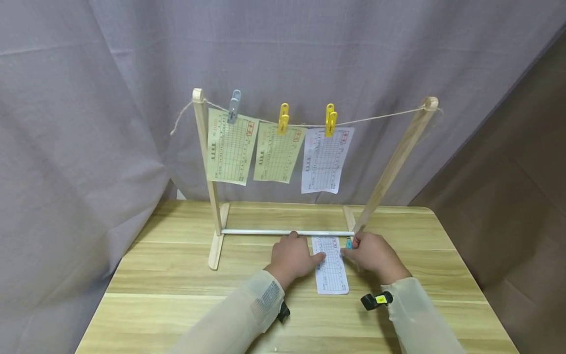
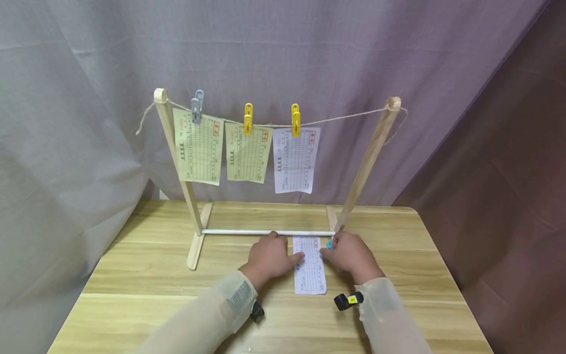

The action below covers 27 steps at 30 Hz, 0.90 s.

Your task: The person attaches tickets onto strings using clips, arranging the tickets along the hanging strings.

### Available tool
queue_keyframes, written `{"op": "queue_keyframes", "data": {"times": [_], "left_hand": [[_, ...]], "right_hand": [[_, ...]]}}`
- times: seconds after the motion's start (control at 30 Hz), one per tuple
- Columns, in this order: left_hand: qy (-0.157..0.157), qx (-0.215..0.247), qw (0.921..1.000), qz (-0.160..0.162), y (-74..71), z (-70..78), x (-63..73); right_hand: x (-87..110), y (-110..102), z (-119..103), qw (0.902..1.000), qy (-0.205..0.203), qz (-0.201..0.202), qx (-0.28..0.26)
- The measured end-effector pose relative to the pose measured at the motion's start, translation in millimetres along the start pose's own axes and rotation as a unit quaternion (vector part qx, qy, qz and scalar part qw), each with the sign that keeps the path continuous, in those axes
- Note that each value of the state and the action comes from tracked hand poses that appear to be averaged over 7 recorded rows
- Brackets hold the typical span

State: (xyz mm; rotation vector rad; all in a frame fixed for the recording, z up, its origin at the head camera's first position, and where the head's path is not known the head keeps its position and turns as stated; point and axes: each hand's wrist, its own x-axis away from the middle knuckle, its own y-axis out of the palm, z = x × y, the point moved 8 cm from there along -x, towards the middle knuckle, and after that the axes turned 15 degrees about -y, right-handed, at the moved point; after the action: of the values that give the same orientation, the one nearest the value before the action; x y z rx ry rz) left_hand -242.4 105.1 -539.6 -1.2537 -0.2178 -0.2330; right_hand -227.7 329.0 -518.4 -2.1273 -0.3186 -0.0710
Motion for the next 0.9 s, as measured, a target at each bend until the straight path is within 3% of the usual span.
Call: {"op": "queue_keyframes", "data": {"times": [0.13,0.4,0.63,0.77,0.9], "left_hand": [[-0.003,-0.043,0.9989,0.02,7.8,4.7,5.3],[-0.002,-0.08,0.9951,0.059,20.8,9.0,8.9],[0.006,-0.121,0.9903,0.068,26.2,10.6,12.1],[0.015,-0.118,0.9908,0.065,25.6,9.7,13.3],[0.023,-0.086,0.9945,0.055,18.5,8.4,15.3]], "right_hand": [[-1.2,6,7,0.9998,0.015,-0.005,0.009],[-2.6,10,6,0.9996,0.023,-0.005,0.016],[-4.6,11,7,0.9992,0.023,-0.004,0.031],[-4.7,11,7,0.9991,0.021,-0.001,0.036],[-3.6,10,6,0.9993,0.016,0.004,0.033]]}}
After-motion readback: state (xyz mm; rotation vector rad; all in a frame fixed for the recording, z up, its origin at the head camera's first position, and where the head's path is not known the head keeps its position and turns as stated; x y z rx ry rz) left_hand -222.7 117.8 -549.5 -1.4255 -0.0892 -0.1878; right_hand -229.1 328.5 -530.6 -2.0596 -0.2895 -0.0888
